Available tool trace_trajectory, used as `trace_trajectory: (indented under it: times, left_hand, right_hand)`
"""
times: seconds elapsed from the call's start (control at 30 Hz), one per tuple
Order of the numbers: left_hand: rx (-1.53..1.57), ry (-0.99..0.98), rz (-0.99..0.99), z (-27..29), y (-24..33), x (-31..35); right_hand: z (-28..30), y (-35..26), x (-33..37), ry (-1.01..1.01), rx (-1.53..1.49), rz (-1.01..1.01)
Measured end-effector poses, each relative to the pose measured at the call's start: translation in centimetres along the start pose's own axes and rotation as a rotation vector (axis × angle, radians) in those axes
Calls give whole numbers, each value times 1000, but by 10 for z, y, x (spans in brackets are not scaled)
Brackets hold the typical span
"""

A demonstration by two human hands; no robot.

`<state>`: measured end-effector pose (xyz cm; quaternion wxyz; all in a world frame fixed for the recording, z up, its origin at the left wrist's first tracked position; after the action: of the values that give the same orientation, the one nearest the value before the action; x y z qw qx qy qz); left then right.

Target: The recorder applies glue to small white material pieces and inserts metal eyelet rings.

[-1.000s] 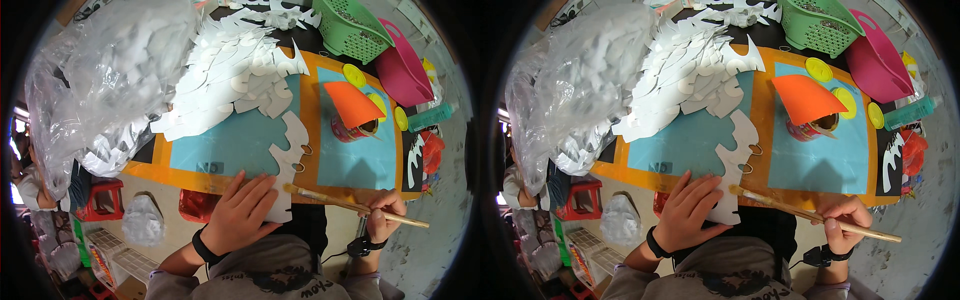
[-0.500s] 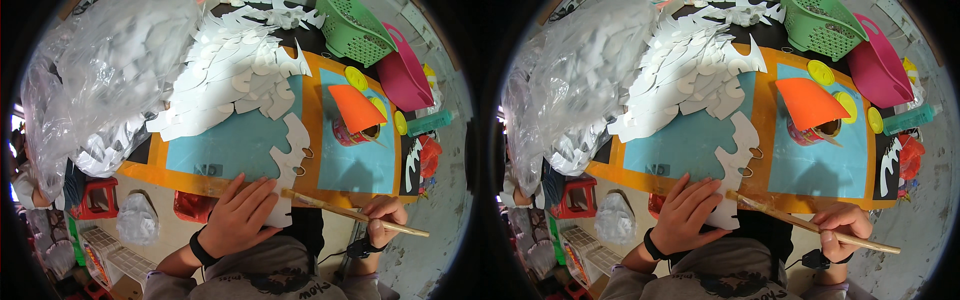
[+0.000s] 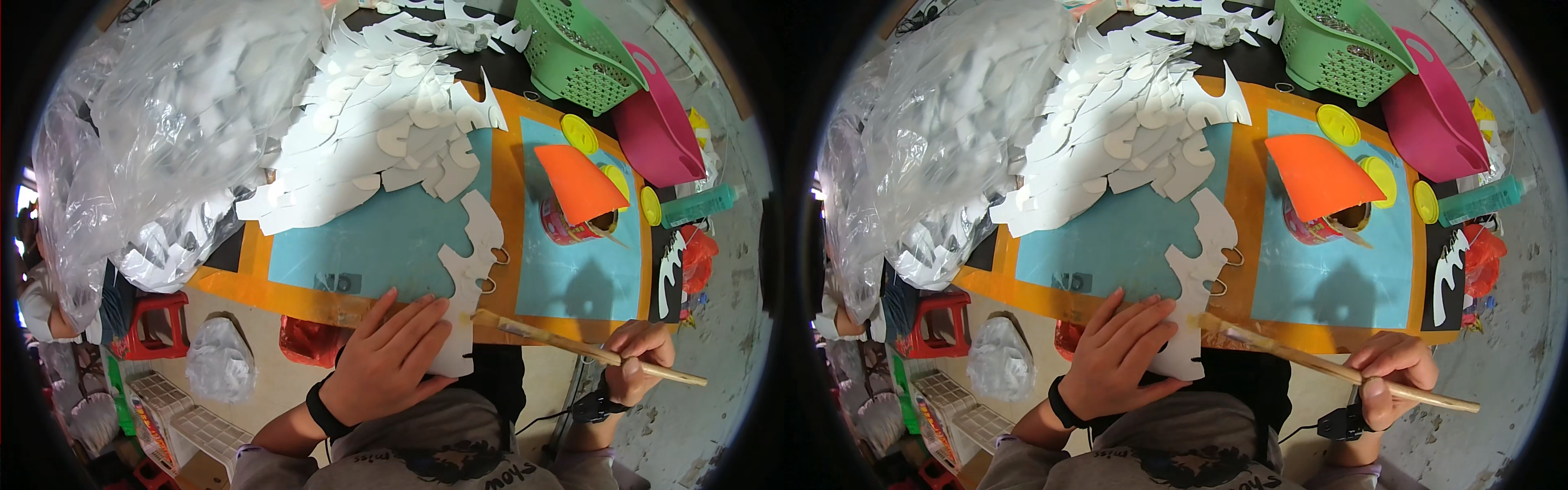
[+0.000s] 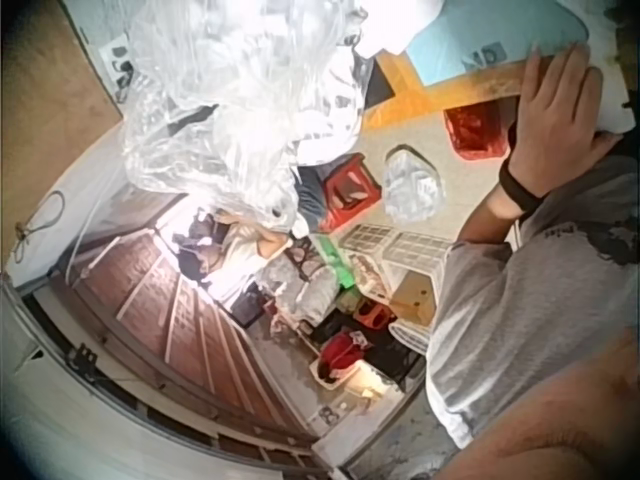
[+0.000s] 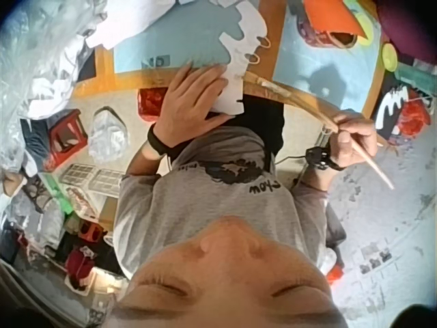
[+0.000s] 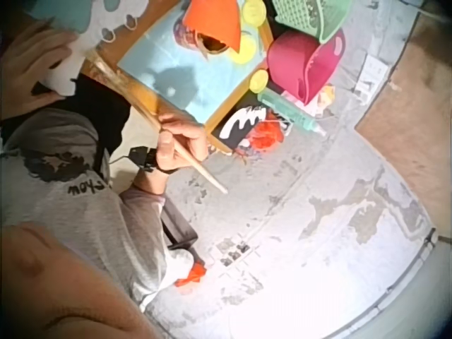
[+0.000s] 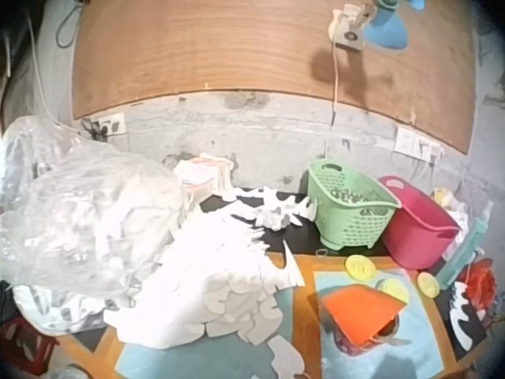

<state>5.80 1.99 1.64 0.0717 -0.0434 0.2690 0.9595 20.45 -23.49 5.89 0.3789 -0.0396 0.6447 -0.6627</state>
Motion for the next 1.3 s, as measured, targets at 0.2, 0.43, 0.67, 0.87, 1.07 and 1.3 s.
trace_trajectory:
  times: [0.2, 0.43, 0.67, 0.87, 1.07, 1.3]
  left_hand:
    - [10, 7, 11, 0, -1, 0]
    - [15, 4, 7, 0, 0, 0]
    - [16, 8, 1, 0, 0, 1]
    - [21, 8, 4, 1, -1, 1]
    - [27, 10, -1, 1, 0, 0]
    - [16, 26, -8, 2, 0, 0]
  right_hand:
    - [-11, 5, -4, -79, 125, 20]
    - [-13, 3, -5, -95, 158, 52]
    - [-3, 0, -3, -11, 108, 74]
    - [-6, 2, -2, -49, 198, 60]
    - [-3, 1, 1, -4, 105, 39]
    - [5, 0, 6, 75, 85, 6]
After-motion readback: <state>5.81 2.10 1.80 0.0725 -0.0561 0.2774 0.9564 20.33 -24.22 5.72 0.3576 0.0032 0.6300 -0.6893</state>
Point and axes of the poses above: each hand's wrist, its own x-axis away from the middle knuckle, its own z-axis out of the back of the hand, y = z × x, the point moved 2 cm from there along -x, towards the middle knuckle, and after that the axes turned 13 degrees about -y, right-handed, at the moved point
